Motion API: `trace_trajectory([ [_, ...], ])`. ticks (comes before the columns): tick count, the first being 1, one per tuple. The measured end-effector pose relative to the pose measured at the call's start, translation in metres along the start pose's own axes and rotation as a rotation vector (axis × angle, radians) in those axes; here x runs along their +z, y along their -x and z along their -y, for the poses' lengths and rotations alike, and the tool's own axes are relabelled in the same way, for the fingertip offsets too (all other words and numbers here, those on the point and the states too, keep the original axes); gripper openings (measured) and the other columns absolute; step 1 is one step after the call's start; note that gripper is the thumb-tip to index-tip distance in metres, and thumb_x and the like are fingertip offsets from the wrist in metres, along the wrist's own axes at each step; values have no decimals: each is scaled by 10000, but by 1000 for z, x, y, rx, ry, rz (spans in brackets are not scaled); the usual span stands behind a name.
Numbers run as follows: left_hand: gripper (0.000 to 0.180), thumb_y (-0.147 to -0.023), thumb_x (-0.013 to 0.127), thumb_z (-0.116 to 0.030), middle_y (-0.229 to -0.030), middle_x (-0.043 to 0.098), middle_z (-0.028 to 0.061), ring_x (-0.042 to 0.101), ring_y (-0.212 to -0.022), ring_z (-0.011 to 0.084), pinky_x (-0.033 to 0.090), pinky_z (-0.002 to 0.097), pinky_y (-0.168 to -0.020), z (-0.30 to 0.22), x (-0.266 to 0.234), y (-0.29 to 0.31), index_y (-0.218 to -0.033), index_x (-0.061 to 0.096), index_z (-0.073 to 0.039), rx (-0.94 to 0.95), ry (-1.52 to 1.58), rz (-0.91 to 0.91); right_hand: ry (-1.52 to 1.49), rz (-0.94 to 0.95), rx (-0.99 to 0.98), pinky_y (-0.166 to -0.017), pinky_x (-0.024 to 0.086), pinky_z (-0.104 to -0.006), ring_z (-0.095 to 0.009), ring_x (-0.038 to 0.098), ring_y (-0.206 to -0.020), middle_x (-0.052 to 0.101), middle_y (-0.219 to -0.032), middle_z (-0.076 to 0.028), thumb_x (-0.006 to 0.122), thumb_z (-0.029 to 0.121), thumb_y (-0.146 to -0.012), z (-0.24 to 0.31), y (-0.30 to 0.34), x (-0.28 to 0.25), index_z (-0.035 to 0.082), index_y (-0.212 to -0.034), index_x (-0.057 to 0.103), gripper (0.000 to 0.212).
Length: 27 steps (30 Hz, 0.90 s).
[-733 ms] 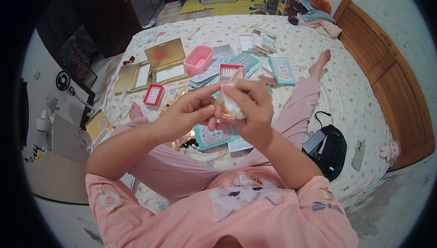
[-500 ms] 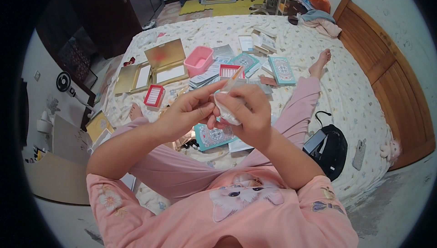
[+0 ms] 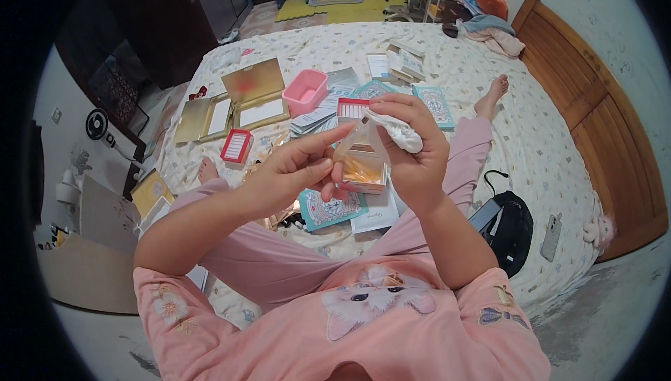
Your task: The person wipes and handles several small cosmetic tubes and containers while sitting on a bed surrounded by packaging.
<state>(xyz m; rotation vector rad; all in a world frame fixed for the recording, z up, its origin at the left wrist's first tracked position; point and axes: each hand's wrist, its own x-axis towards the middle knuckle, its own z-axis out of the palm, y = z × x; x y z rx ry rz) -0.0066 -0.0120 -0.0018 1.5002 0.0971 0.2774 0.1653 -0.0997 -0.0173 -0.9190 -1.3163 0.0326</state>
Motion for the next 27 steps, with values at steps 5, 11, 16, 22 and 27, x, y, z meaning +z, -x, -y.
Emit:
trace_trajectory([
  [5,456,-917,411,-79,-821,535,41,518,-677,88,433,207,-632,6,4,0,-1354,283,-91,118,-353,-47,132,33,-107,-766,422,-261,-188,536,-898,548,-969,-119,573,-84,-729,6,-2,0,17,-955,599,249],
  [11,417,-916,396,-66,-805,556,40,533,-641,76,455,221,-604,-1,6,1,-1328,330,-80,20,-177,-34,365,-35,-315,-682,444,-259,-181,515,-780,459,-961,-110,588,-31,-686,0,3,9,24,-976,615,297],
  [16,409,-929,378,-93,-821,537,44,535,-634,81,457,218,-631,6,0,0,-1333,318,-77,-10,-136,-57,329,140,-291,-599,448,-253,-182,506,-770,462,-921,-100,649,-65,-580,3,25,18,24,-974,621,405],
  [22,406,-941,346,-111,-789,497,37,499,-594,81,492,261,-710,1,-4,0,-1343,295,-85,-14,-77,-2,419,180,-455,-606,435,-263,-195,509,-761,484,-883,-86,673,-66,-507,8,11,16,29,-945,629,451],
  [27,411,-944,323,-106,-761,481,32,466,-566,78,497,281,-728,1,-1,-1,-1352,274,-91,-23,-64,17,452,11,-331,-591,419,-254,-198,505,-714,481,-848,-100,504,-148,-542,1,-9,8,29,-960,626,470],
])
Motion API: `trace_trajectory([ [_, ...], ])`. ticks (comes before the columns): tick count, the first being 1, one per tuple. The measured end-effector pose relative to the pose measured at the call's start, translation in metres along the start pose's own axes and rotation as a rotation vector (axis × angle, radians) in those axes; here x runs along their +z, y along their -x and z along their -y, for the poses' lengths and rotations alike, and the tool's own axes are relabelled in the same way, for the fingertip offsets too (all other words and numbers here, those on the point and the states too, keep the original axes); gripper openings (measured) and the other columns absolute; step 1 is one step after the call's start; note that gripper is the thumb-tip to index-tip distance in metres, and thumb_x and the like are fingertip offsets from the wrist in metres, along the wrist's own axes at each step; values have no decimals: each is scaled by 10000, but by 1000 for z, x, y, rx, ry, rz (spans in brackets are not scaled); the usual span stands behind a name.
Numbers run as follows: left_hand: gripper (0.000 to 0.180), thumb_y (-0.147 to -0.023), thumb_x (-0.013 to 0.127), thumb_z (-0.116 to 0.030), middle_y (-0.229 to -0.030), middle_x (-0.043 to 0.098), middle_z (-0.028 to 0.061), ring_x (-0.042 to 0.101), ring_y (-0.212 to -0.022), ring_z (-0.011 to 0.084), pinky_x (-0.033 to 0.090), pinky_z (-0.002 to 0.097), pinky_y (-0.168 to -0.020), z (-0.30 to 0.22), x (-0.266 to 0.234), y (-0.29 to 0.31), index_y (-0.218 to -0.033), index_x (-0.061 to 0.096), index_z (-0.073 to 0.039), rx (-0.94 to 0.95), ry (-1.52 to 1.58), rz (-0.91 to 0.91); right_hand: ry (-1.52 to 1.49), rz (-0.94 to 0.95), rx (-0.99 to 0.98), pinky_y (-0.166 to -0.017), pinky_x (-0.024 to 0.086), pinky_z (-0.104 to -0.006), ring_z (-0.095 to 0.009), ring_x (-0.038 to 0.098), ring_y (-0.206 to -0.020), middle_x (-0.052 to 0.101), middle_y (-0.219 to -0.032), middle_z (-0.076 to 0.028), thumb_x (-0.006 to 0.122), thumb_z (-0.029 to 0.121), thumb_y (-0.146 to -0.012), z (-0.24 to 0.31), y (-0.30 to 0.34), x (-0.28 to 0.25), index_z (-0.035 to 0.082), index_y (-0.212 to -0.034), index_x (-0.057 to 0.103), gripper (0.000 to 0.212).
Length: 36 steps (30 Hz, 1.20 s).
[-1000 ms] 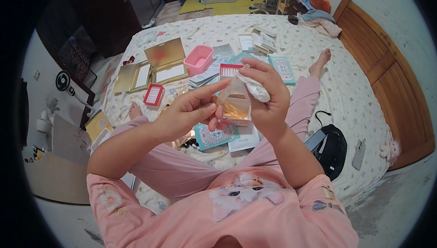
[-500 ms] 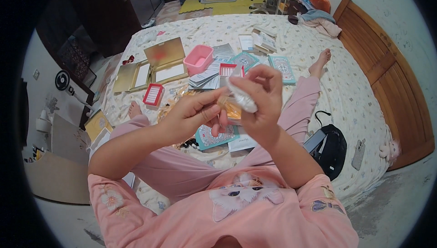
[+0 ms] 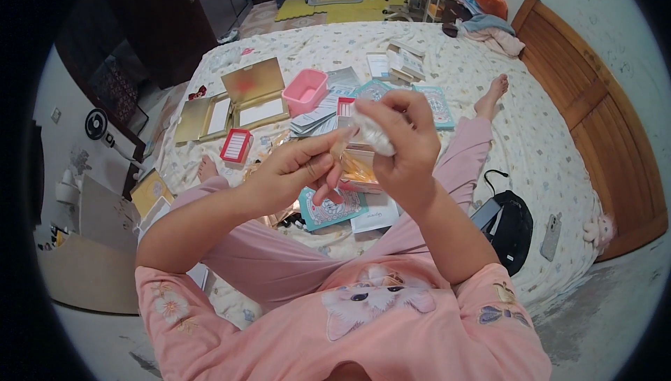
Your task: The person wipes and handles several small cosmetic tubes and containers while sitting on a bed surrounded by packaging.
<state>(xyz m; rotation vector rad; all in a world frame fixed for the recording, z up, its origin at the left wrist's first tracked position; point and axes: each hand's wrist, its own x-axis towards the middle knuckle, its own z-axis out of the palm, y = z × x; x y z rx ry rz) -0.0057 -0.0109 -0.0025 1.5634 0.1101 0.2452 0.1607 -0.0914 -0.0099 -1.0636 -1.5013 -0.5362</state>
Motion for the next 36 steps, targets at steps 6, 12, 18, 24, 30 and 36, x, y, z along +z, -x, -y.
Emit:
trace_trajectory([
  [6,415,-943,317,-97,-758,483,30,466,-569,76,493,276,-727,2,2,2,-1356,270,-96,-9,-32,19,5,33,15,-586,424,-267,-202,501,-719,492,-845,-97,556,-113,-558,6,15,2,24,-965,625,434],
  [12,413,-945,325,-112,-760,484,26,487,-573,84,500,288,-721,4,-1,2,-1354,272,-95,-51,15,-37,-104,136,-47,-573,422,-276,-218,518,-737,509,-857,-90,655,-41,-519,23,35,9,30,-944,630,431],
  [18,413,-948,329,-140,-735,471,17,486,-569,83,510,306,-716,2,0,1,-1354,270,-97,-49,158,-1,-29,103,-151,-580,422,-277,-213,515,-732,507,-859,-88,663,-31,-507,14,19,3,41,-944,634,443],
  [24,422,-950,326,-161,-717,462,11,476,-566,82,503,301,-705,1,0,1,-1363,254,-115,-56,137,64,-40,33,82,-628,434,-268,-205,525,-759,514,-858,-102,583,-105,-561,-6,10,-3,32,-950,632,416],
  [30,461,-946,338,-163,-712,466,22,475,-565,86,504,320,-716,-3,0,3,-1381,189,-130,-99,222,91,-458,-11,399,-799,410,-245,-170,527,-870,530,-935,-89,560,-124,-674,0,4,-4,30,-967,615,336],
  [36,526,-941,362,-182,-696,468,32,458,-531,88,509,338,-715,-11,3,0,-1397,102,-211,-66,307,67,-289,123,176,-716,418,-245,-170,502,-803,445,-935,-82,571,-126,-623,19,22,4,46,-969,631,391],
])
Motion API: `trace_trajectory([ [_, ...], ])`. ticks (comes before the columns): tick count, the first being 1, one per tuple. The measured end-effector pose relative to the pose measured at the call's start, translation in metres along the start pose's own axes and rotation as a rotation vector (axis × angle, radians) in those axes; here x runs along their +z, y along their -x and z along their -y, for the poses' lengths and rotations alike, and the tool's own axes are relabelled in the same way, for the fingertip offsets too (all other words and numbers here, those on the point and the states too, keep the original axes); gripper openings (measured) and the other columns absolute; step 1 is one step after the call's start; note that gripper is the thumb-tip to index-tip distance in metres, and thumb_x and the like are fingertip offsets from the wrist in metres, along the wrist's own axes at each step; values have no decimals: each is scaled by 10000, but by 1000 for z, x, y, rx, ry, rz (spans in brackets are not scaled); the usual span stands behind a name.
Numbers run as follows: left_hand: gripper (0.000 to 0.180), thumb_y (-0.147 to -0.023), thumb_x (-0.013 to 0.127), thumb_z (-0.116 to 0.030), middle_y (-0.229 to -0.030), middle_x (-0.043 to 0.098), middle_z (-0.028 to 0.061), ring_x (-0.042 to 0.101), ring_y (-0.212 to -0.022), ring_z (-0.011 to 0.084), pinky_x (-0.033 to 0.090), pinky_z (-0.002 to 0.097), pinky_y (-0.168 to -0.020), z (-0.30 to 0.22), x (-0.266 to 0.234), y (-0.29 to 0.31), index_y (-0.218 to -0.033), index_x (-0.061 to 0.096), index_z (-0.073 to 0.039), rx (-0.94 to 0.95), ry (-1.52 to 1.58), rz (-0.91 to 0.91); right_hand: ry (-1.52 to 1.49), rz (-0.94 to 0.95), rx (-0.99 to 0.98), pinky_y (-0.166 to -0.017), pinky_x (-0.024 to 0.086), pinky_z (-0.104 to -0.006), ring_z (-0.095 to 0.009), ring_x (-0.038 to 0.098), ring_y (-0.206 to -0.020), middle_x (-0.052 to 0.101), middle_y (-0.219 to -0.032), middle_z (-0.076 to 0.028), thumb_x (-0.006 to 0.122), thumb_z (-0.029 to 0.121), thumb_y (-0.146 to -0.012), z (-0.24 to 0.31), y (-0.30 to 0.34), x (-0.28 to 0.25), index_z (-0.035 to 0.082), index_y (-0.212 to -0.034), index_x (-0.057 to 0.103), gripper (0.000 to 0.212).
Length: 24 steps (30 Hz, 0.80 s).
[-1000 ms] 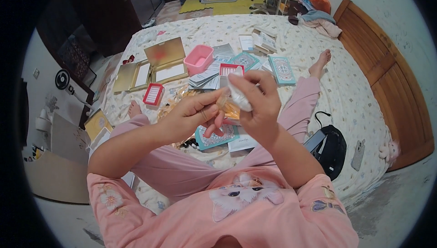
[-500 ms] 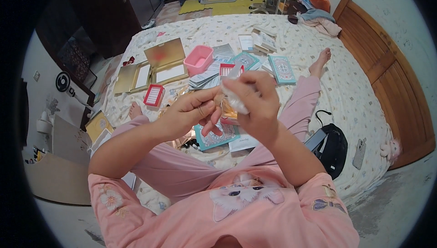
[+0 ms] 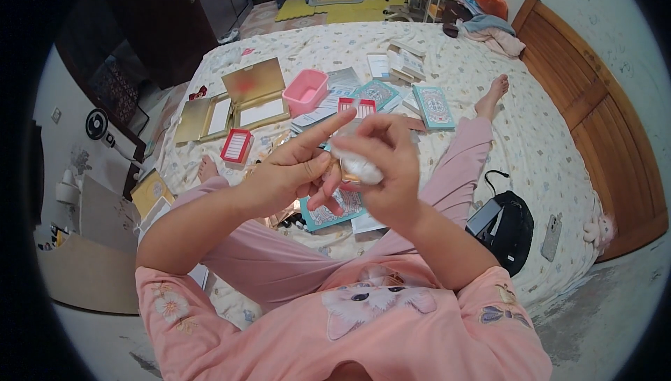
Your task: The person wipes and handles several small cosmetic tubes and containers while sitting on a bed surrounded by packaging.
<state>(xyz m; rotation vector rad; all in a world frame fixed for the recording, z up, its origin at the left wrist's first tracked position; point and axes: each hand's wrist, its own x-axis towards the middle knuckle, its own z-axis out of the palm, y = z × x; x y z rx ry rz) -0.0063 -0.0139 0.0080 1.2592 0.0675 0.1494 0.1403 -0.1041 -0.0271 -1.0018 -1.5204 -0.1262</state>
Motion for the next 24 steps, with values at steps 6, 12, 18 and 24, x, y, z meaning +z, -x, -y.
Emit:
trace_trajectory([
  [6,528,-942,363,-201,-668,419,14,368,-492,68,515,306,-648,9,3,5,-1397,96,-219,56,-46,-84,-83,28,-8,-621,417,-233,-160,507,-731,455,-909,-88,567,-124,-607,-1,9,7,48,-969,636,407],
  [12,514,-947,347,-211,-684,364,-6,322,-507,55,504,274,-621,9,-4,4,-1398,99,-204,-11,-99,-10,111,-23,-128,-592,410,-240,-171,506,-713,472,-873,-88,557,-120,-594,-2,-2,0,51,-962,638,413],
  [18,502,-949,341,-222,-701,372,-4,323,-532,52,492,258,-624,11,-2,5,-1398,117,-204,9,-175,32,168,-142,-79,-635,420,-237,-194,504,-713,479,-866,-100,543,-115,-599,-14,-14,-10,28,-950,629,389],
  [24,508,-945,360,-214,-696,371,-4,329,-546,60,478,252,-608,12,-4,4,-1398,129,-204,-26,-153,-1,131,-30,-74,-599,415,-228,-179,509,-715,476,-879,-91,589,-92,-602,-1,6,-2,35,-966,632,388],
])
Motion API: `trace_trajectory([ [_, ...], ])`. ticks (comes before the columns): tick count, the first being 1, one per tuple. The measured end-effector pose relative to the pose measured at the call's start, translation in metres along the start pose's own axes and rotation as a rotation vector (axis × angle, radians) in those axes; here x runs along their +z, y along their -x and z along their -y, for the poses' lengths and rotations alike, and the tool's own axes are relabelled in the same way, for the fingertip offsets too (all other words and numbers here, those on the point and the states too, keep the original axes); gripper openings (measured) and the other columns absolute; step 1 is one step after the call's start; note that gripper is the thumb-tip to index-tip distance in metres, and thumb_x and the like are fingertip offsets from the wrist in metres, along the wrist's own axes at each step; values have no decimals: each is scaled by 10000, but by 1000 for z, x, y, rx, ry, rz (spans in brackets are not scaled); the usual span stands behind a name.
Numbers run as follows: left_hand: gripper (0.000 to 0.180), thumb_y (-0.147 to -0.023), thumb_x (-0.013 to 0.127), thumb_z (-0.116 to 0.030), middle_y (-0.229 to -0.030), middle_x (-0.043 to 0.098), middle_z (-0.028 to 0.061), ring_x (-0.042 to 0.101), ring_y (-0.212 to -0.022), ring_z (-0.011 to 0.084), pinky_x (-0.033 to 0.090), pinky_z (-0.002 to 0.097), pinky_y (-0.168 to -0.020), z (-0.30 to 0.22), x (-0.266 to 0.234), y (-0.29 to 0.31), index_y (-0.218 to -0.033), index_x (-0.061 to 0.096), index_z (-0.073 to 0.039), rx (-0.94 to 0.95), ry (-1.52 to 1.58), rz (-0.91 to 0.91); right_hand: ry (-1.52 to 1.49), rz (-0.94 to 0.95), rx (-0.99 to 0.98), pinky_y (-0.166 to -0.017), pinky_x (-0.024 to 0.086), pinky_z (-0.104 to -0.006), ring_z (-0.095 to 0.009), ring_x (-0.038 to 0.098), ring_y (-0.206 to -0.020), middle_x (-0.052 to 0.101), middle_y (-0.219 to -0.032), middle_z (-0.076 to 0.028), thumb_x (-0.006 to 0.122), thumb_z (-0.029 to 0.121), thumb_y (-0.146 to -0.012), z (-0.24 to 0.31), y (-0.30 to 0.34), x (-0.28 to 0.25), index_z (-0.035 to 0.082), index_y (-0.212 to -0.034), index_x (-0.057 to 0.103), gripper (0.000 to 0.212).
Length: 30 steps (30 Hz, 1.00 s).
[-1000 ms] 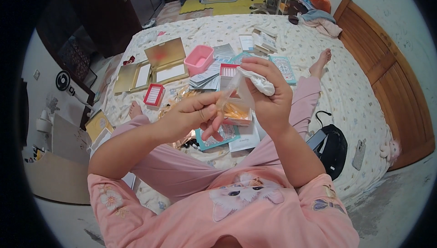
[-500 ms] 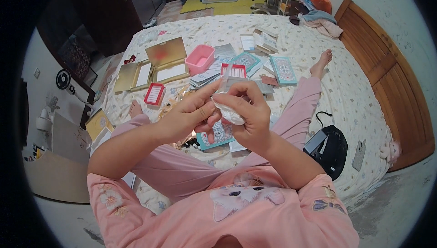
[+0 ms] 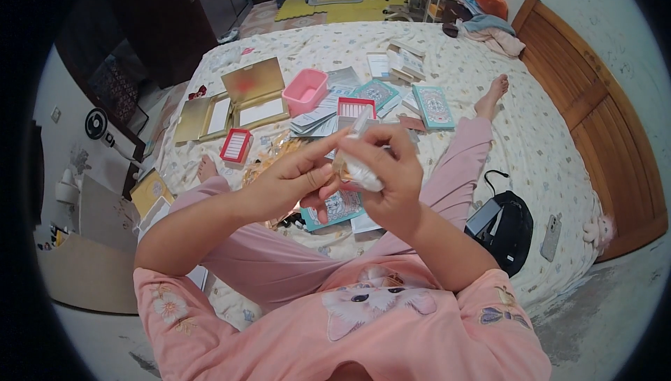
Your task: The person wipes and handles several small cosmetic tubes and containers while sitting on a bed surrounded by packaging.
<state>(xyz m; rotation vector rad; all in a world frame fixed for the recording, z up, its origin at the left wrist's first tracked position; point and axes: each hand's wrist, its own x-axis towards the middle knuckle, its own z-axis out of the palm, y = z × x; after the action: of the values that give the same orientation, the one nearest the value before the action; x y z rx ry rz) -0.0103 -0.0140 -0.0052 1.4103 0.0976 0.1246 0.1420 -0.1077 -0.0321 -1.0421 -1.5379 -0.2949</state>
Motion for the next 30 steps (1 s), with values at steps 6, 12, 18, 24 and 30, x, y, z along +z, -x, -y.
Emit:
trace_trajectory([
  [6,478,-939,381,-187,-697,368,-9,366,-576,62,469,240,-584,-4,-1,-2,-1384,208,-187,-19,-13,-88,-24,37,-41,-552,399,-242,-169,503,-692,482,-856,-81,626,-72,-568,-2,3,4,55,-969,640,421],
  [12,449,-935,383,-162,-691,367,-18,407,-589,60,488,234,-578,-2,-20,-11,-1367,263,-181,-47,-110,-150,71,-28,78,-596,417,-264,-209,516,-688,498,-803,-100,599,-85,-556,-29,-13,5,58,-955,641,426],
  [18,440,-906,415,-79,-696,407,-8,437,-612,67,482,225,-559,1,-41,-20,-1332,349,-167,-44,-610,-277,-634,84,801,-725,455,-205,-77,558,-819,614,-924,-35,572,-7,-804,-44,-18,-3,20,-996,610,197],
  [24,435,-870,489,-128,-935,571,173,578,-729,193,485,316,-684,10,-51,-24,-1288,378,-80,-12,-886,-284,-542,37,863,-689,456,-214,-76,556,-787,616,-878,-25,592,32,-795,-77,2,19,18,-978,619,186],
  [30,613,-846,547,-281,-1249,397,227,459,-1093,330,376,376,-911,-5,-92,-14,-1325,257,-31,-132,-1085,-478,248,150,517,-672,468,-281,-196,609,-754,636,-823,-128,625,63,-741,-173,27,33,61,-932,645,192],
])
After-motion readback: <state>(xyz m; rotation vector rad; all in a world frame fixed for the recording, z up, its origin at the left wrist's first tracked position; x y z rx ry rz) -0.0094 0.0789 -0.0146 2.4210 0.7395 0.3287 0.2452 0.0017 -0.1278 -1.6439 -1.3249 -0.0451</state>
